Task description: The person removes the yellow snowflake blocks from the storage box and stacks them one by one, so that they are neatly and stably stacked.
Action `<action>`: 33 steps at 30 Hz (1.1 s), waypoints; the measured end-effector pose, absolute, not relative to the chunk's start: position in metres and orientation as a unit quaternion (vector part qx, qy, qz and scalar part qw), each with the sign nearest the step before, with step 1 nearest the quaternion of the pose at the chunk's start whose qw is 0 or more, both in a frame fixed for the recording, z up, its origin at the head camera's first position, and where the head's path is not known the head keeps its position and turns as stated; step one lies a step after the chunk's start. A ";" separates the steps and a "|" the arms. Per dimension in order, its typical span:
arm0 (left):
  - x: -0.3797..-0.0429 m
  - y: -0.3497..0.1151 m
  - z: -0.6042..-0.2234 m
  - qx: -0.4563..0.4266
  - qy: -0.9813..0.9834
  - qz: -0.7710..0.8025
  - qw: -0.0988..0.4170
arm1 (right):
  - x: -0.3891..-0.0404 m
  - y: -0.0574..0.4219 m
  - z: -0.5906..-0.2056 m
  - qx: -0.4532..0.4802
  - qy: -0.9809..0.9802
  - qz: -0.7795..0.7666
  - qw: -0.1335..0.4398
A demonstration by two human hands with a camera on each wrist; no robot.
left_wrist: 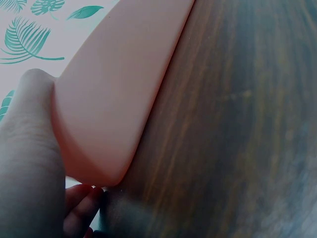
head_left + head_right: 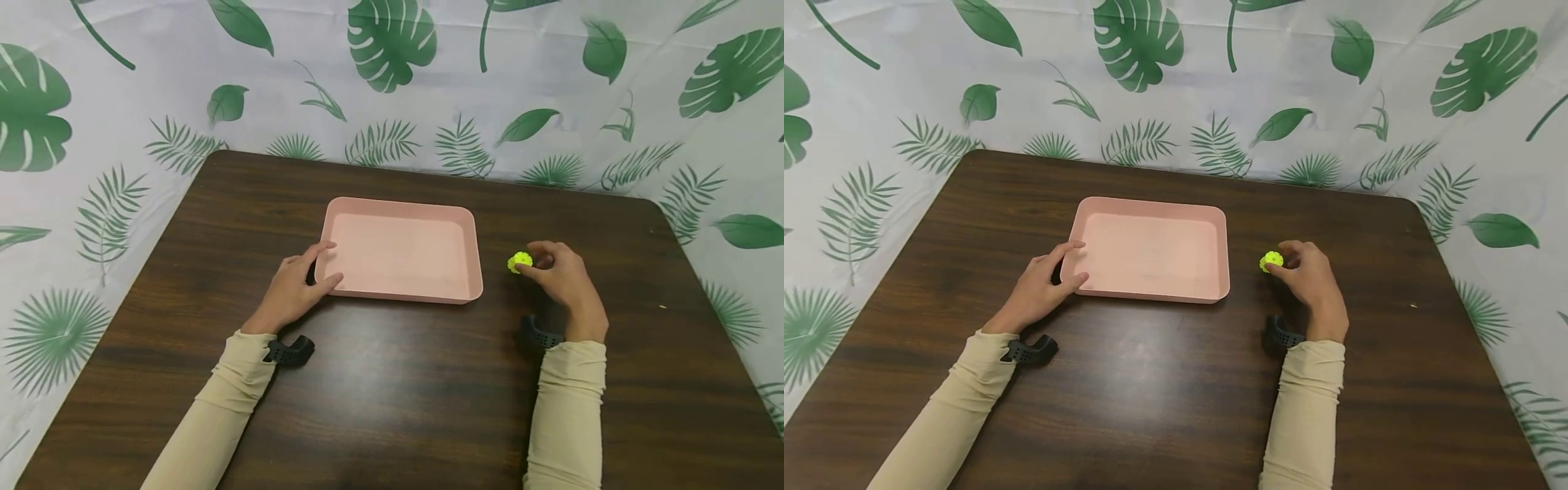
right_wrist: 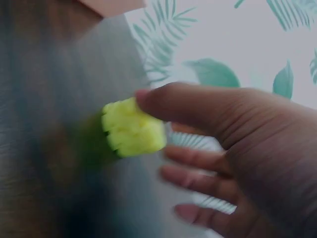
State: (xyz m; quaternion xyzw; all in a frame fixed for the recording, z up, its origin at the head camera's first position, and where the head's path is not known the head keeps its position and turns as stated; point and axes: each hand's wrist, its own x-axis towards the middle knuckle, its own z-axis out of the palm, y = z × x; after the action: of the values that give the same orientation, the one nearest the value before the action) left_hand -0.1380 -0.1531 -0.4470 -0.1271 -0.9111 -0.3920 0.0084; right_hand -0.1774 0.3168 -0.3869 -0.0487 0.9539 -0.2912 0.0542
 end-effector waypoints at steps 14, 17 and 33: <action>-0.131 -0.153 -0.447 -0.132 -0.910 -0.394 0.004 | -0.199 0.312 -0.387 -0.117 0.959 -0.197 0.165; -0.131 -0.154 -0.447 -0.127 -0.910 -0.394 0.004 | -0.203 0.311 -0.386 -0.120 0.960 -0.192 0.162; -0.135 -0.152 -0.446 -0.119 -0.913 -0.391 0.013 | -0.214 0.305 -0.380 -0.126 0.963 -0.177 0.157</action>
State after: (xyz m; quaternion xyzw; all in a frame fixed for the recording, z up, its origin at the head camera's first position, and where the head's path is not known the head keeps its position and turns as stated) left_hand -0.1346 -0.1516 -0.4455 -0.1188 -0.9127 -0.3908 0.0128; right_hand -0.2136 0.3052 -0.3804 -0.1262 0.9634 -0.1766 0.1573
